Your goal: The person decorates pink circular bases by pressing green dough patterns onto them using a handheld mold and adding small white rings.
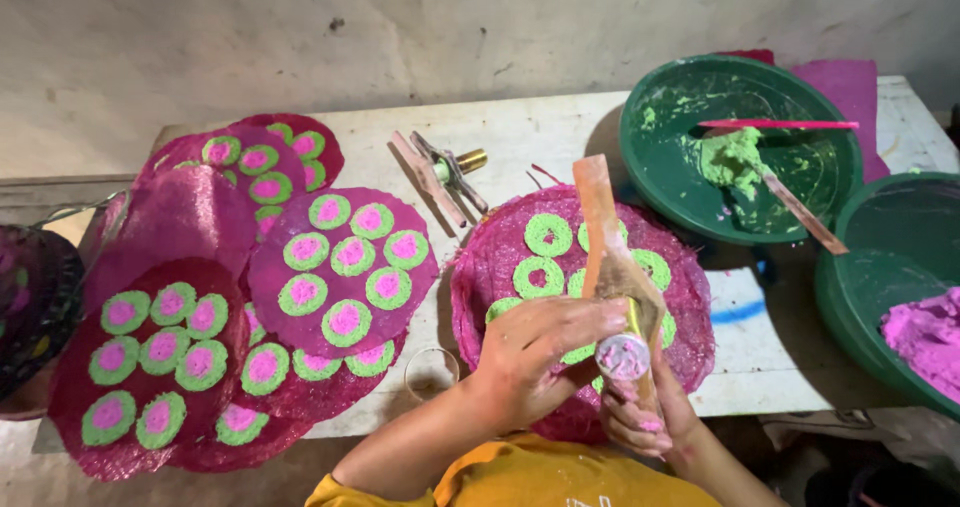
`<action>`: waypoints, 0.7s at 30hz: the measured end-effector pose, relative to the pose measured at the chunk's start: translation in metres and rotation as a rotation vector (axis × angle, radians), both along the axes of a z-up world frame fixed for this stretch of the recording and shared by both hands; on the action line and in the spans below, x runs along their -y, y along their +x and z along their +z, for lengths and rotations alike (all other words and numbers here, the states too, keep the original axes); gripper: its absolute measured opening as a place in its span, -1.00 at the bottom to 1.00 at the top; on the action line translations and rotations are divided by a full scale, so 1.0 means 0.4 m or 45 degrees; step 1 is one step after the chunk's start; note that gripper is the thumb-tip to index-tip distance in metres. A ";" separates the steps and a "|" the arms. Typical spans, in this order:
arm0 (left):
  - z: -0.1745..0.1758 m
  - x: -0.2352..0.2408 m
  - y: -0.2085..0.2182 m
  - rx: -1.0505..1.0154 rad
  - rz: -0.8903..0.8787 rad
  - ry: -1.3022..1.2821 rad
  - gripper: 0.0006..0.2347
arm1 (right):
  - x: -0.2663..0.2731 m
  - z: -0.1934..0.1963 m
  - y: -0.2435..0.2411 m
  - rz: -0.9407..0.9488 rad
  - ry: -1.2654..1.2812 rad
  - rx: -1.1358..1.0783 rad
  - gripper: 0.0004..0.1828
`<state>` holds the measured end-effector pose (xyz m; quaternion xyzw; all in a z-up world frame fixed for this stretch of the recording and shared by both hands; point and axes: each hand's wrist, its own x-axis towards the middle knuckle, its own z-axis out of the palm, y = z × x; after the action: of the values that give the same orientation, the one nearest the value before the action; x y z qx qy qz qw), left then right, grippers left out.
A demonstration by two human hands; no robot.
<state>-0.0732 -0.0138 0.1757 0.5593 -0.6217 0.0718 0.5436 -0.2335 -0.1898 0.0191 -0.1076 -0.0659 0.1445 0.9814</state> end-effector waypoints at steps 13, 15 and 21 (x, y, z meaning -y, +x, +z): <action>-0.082 0.020 0.040 -0.072 -0.183 0.112 -0.46 | -0.031 0.013 -0.007 -0.154 -0.047 -0.084 -0.20; -0.103 0.037 0.047 -0.137 -0.219 -0.009 -0.44 | -0.037 0.013 -0.003 -0.185 -0.051 -0.135 -0.22; -0.141 0.067 0.065 -0.187 -0.230 -0.055 -0.44 | -0.055 0.010 0.005 -0.286 -0.051 -0.206 -0.28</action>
<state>-0.0471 -0.0405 0.1195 0.4929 -0.6265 -0.0053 0.6037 -0.2313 -0.1679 0.0231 -0.1220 0.0288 0.0431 0.9912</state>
